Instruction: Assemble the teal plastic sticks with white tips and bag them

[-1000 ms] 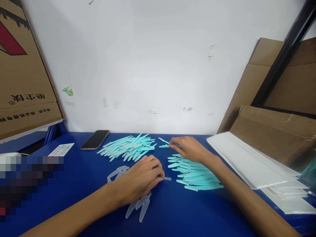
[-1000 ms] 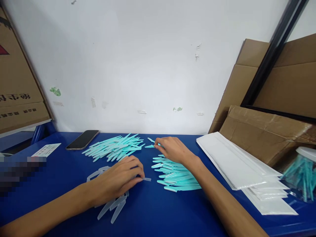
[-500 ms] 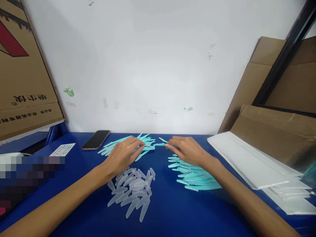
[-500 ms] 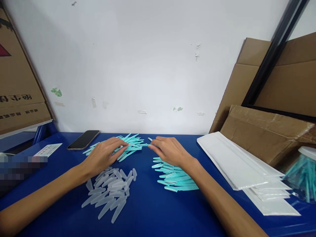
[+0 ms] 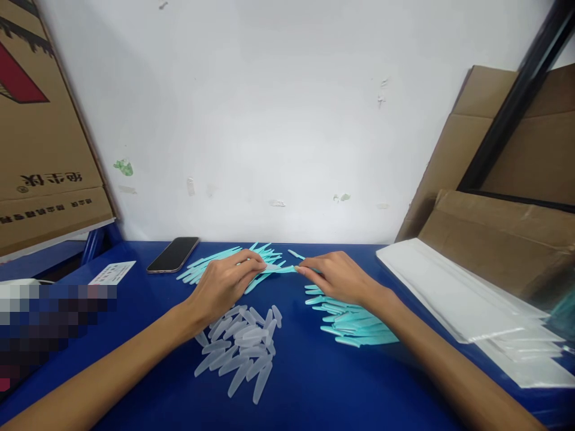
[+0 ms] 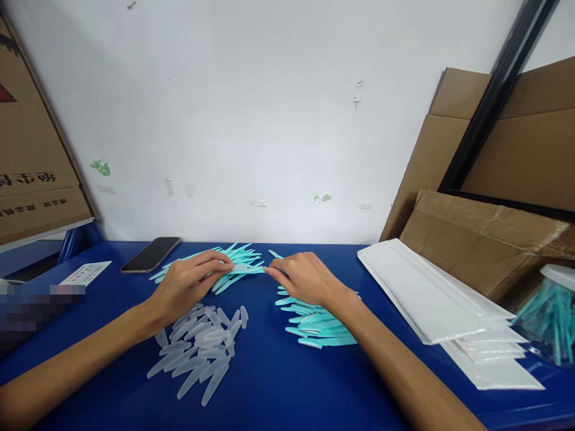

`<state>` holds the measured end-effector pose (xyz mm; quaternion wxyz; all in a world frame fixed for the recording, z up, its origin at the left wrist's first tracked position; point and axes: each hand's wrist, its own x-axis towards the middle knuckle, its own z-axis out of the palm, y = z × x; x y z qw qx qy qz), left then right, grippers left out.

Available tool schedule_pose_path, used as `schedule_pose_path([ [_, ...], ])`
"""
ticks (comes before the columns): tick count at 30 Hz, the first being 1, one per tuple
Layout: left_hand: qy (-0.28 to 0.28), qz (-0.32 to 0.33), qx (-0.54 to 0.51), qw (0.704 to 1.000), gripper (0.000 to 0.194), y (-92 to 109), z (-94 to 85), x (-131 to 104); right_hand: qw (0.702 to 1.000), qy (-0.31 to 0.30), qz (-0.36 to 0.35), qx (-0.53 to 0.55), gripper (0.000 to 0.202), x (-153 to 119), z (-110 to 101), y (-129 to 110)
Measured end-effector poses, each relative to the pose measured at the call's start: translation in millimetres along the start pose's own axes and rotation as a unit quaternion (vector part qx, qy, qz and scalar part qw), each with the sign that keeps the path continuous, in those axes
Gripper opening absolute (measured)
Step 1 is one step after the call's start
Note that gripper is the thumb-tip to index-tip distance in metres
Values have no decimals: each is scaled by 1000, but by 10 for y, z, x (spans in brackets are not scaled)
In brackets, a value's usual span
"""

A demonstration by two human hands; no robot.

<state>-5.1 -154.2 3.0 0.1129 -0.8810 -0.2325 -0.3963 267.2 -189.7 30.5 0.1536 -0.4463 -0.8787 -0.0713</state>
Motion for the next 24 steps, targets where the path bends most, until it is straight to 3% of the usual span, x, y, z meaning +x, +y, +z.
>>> schedule_pose_path([
  [7,6,33,19,999,19,9,-12,-11,1000,1,2,4,43,3,-19,-26],
  [24,9,8,-44,999,16,31,-9,-18,1000,-2,1,15,44,7,-17,-21],
])
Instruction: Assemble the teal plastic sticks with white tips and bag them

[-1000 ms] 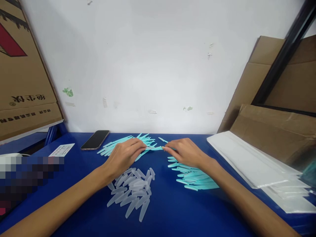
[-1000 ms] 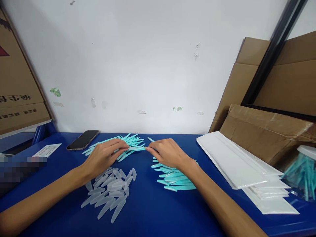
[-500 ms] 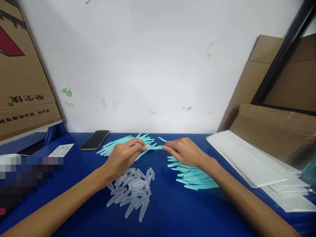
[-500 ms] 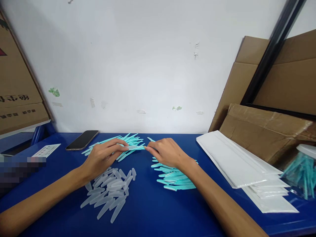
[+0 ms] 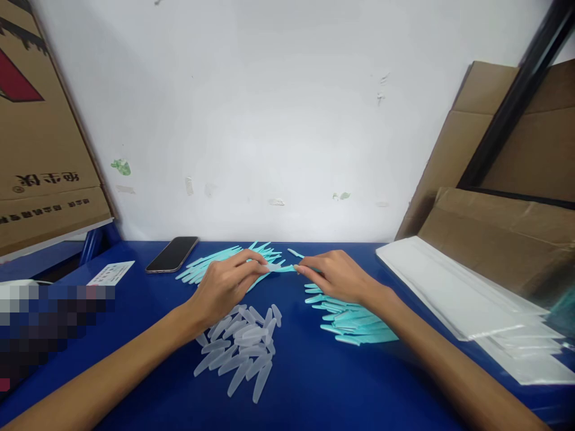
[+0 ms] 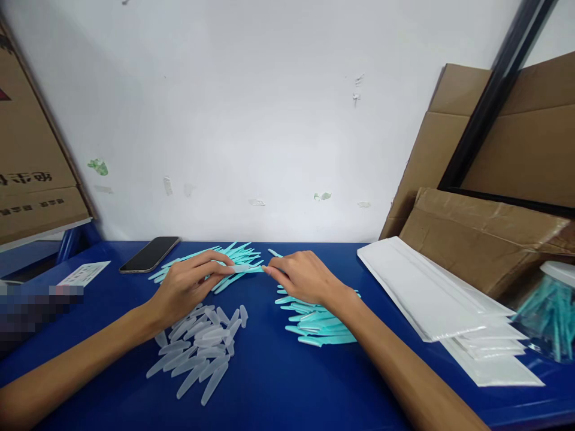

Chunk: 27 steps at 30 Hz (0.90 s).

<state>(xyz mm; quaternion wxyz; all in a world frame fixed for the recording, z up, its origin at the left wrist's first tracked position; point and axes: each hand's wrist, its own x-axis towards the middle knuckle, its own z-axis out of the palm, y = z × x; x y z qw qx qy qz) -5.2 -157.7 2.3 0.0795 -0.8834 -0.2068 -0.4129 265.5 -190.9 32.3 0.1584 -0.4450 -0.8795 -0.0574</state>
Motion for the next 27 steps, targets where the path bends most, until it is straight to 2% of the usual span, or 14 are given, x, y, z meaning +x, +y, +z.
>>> schedule_pose_path([
  [8,-12,13,41,999,16,-30,-2,16,1000,8,4,10,43,-15,-11,10],
  [21,-21,25,44,998,20,71,0,32,1000,-12,-13,23,44,-4,2,-85],
  [27,-20,33,79,996,23,-1,0,19,1000,1,-3,24,44,-10,-31,-50],
])
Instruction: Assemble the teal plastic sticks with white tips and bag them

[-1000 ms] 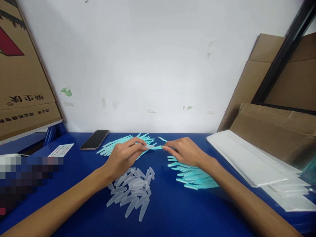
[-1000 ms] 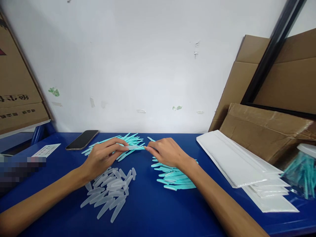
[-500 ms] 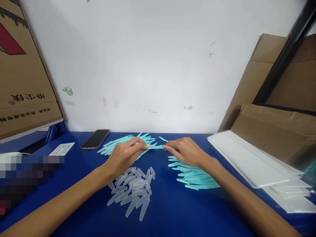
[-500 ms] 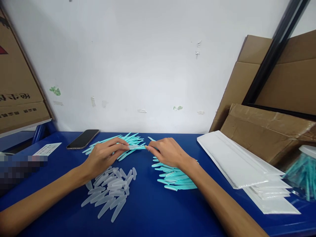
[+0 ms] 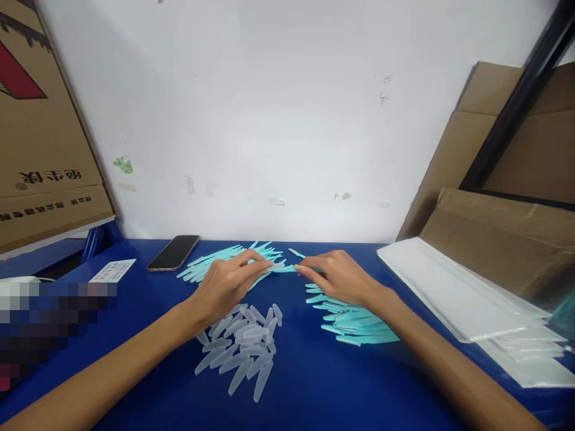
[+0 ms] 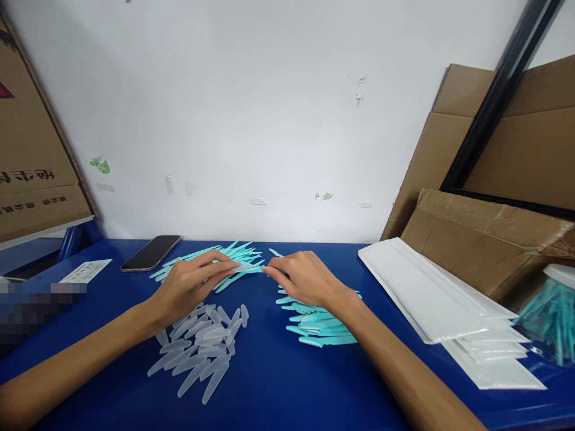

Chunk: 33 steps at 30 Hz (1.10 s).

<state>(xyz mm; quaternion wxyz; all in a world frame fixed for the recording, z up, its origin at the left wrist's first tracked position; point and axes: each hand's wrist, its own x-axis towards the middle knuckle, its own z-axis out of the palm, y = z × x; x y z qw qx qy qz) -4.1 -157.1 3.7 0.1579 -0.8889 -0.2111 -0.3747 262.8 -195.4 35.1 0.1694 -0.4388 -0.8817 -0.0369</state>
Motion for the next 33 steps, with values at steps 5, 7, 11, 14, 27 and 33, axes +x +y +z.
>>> schedule_pose_path([
  [5,-2,-4,13,1000,24,-47,3,-20,1000,13,13,-6,45,-6,-10,47],
  [7,-10,-5,14,1000,25,-45,0,-22,1000,13,9,-5,45,-6,-6,48],
  [11,-13,-7,16,1000,25,-47,3,-28,1000,11,7,-1,45,-6,0,46],
  [14,-13,-7,14,1000,24,-59,5,-32,1000,7,7,-4,44,-6,0,51],
  [27,-15,-2,-1,1000,25,-88,7,-46,1000,6,1,-19,43,-4,6,50],
  [33,-14,15,-2,1000,22,20,-1,-5,1000,8,-6,4,43,-5,13,10],
])
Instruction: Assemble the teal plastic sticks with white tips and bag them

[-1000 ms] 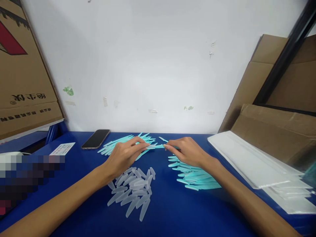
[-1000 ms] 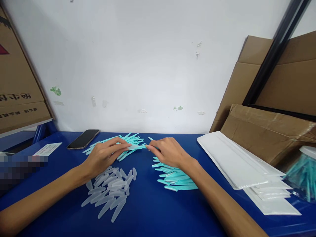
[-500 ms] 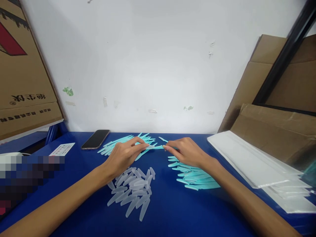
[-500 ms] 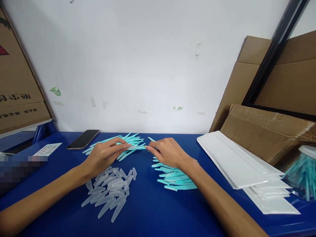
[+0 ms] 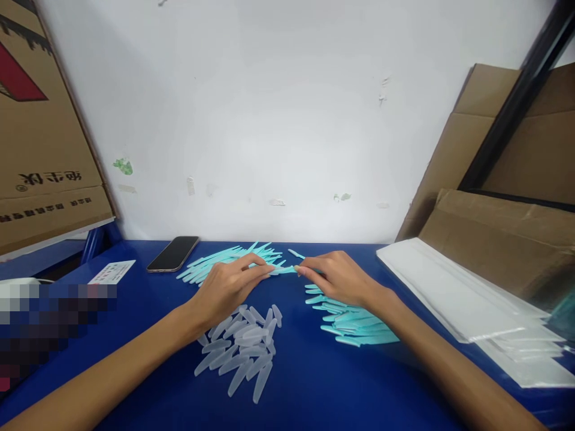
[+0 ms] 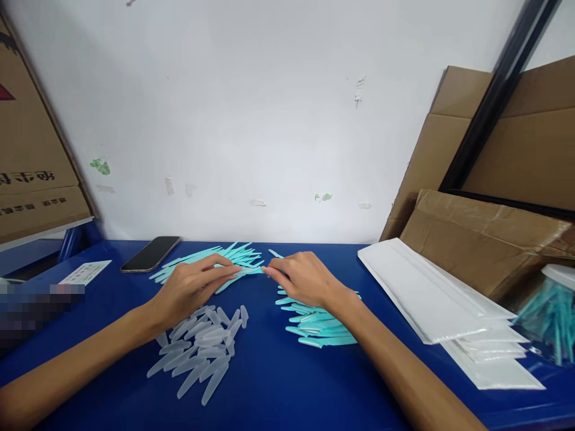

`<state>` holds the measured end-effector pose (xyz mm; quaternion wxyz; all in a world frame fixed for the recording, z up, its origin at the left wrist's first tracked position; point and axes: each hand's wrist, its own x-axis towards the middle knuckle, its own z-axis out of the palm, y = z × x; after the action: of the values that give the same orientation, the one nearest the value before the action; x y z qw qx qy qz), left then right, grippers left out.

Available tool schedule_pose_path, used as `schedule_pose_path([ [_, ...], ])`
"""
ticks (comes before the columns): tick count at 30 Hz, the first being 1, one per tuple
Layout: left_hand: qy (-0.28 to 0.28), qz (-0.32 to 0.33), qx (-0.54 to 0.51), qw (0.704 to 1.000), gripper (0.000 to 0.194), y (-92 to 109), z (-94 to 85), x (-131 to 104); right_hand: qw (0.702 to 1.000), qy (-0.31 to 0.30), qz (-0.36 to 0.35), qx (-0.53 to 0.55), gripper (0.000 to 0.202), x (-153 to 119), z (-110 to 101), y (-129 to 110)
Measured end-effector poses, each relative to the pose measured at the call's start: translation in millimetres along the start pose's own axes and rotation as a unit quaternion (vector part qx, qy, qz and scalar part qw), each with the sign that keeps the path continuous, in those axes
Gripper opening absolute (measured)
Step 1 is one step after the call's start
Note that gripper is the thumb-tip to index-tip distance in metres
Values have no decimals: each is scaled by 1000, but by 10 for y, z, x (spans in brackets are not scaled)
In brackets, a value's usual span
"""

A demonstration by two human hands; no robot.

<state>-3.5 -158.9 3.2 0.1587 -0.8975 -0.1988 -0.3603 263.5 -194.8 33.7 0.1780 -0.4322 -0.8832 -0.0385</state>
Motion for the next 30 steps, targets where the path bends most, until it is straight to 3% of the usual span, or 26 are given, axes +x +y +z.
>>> schedule_pose_path([
  [8,23,50,-6,998,37,19,20,-69,998,-3,-25,62,43,14,78,-132],
  [16,59,45,40,996,41,55,-28,-46,995,15,-26,97,42,19,77,-168],
  [22,12,41,62,997,22,92,-55,15,1000,0,-19,20,43,31,34,-154],
  [30,-89,-44,44,994,18,158,-44,49,998,-2,35,-46,40,11,-80,111],
])
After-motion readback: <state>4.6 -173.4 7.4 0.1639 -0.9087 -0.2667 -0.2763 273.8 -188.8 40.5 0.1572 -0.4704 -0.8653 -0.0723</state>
